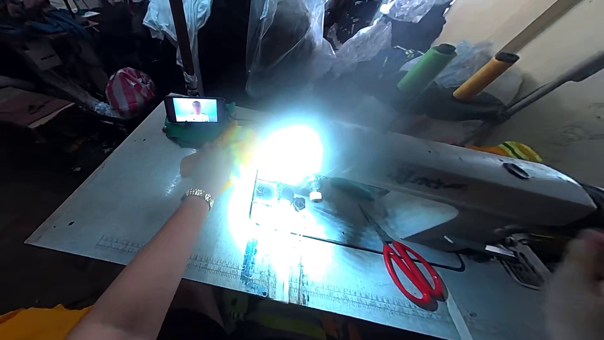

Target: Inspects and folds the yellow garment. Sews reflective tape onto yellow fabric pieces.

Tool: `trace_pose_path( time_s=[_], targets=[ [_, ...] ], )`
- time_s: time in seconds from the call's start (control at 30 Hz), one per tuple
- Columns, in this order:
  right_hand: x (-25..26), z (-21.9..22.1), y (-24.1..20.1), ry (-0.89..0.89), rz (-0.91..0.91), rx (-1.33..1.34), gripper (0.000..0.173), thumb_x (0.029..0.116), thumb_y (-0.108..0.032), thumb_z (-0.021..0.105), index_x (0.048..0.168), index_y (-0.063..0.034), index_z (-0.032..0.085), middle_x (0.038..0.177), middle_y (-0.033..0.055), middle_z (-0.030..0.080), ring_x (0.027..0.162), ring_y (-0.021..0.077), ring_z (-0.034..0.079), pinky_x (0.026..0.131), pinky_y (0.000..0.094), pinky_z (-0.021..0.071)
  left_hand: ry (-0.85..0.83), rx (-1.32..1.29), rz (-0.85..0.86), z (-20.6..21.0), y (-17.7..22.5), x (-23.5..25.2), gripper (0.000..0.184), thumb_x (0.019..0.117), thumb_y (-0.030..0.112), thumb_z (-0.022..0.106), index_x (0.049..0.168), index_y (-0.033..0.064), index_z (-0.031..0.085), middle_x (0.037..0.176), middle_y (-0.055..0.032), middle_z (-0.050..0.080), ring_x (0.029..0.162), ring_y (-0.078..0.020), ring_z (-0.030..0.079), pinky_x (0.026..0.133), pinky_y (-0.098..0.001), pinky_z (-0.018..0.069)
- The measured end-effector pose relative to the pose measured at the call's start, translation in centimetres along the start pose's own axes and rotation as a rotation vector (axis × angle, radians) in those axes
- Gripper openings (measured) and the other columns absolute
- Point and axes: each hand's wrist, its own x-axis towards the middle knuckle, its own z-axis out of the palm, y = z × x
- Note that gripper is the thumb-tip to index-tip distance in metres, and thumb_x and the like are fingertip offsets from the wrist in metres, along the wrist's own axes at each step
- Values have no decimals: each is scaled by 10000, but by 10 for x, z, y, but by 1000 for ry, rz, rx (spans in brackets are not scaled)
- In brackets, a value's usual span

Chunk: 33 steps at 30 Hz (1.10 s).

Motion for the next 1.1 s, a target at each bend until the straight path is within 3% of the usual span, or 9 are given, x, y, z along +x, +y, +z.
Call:
trace_pose_path(
  time_s=[0.17,0.27,0.43,0.5,0.63,0.7,0.77,0.93,1.1],
  targets=[
    [-78,34,-39,-725,68,-149,446,1011,-236,586,1324,79,621,1285,361,601,1185,550,585,1004,689,446,-65,-58,464,-17,-14,-35,216,961,148,667,1142,35,702,1203,-185,663,1175,-378,618,951,-608,493],
    [-93,51,-47,-705,96,-281,426,969,-78,611,1360,90,588,1259,377,597,1130,571,605,953,706,467,-290,27,492,-19,-22,-44,250,986,212,643,1205,127,726,1275,-99,660,1258,-319,575,1035,-594,430],
    [-83,35,-99,-865,194,-353,566,822,-115,745,1345,51,605,1292,364,585,1115,575,603,933,745,421,-159,12,373,-14,-32,-46,169,1016,186,636,1117,115,750,1226,-127,681,1206,-368,600,996,-606,447],
    [-81,32,-129,-1013,270,-114,525,875,-164,724,1336,58,606,1223,300,645,1055,467,657,906,668,493,-115,-41,380,-12,-35,-44,153,1005,175,653,1086,98,757,1188,-129,695,1178,-366,615,980,-605,456],
    [-101,64,-192,-1379,709,894,458,1033,-488,491,1257,-92,545,867,-49,603,676,30,591,596,200,513,-73,-107,404,-10,-37,-45,130,984,149,675,1054,85,764,1117,-128,713,1117,-358,642,950,-603,468],
    [-108,94,-221,-1471,997,1446,691,870,-752,586,1154,-123,623,868,-13,628,715,85,626,631,226,542,-81,-125,390,-12,-37,-48,134,988,158,674,1064,88,760,1106,-128,708,1115,-356,639,959,-603,465],
    [-104,119,-246,-1469,1118,1649,739,821,-791,607,1108,-112,651,878,14,644,747,114,645,668,243,551,-66,-149,398,-14,-37,-52,121,983,144,681,1049,73,754,1081,-144,699,1090,-366,638,943,-602,473],
    [-84,160,-282,-1360,1313,1650,647,1070,-591,179,1095,-69,561,831,50,618,711,135,643,664,249,565,-60,-160,387,-16,-37,-54,115,979,157,692,1039,87,761,1076,-131,705,1077,-346,647,940,-576,485],
    [-87,145,-283,-1361,1180,1602,434,1095,-457,361,1009,-74,548,743,6,573,572,61,587,539,174,530,-69,-188,391,-20,-39,-56,119,986,130,677,1049,64,752,1098,-147,695,1088,-359,639,949,-580,482]
  ],
)
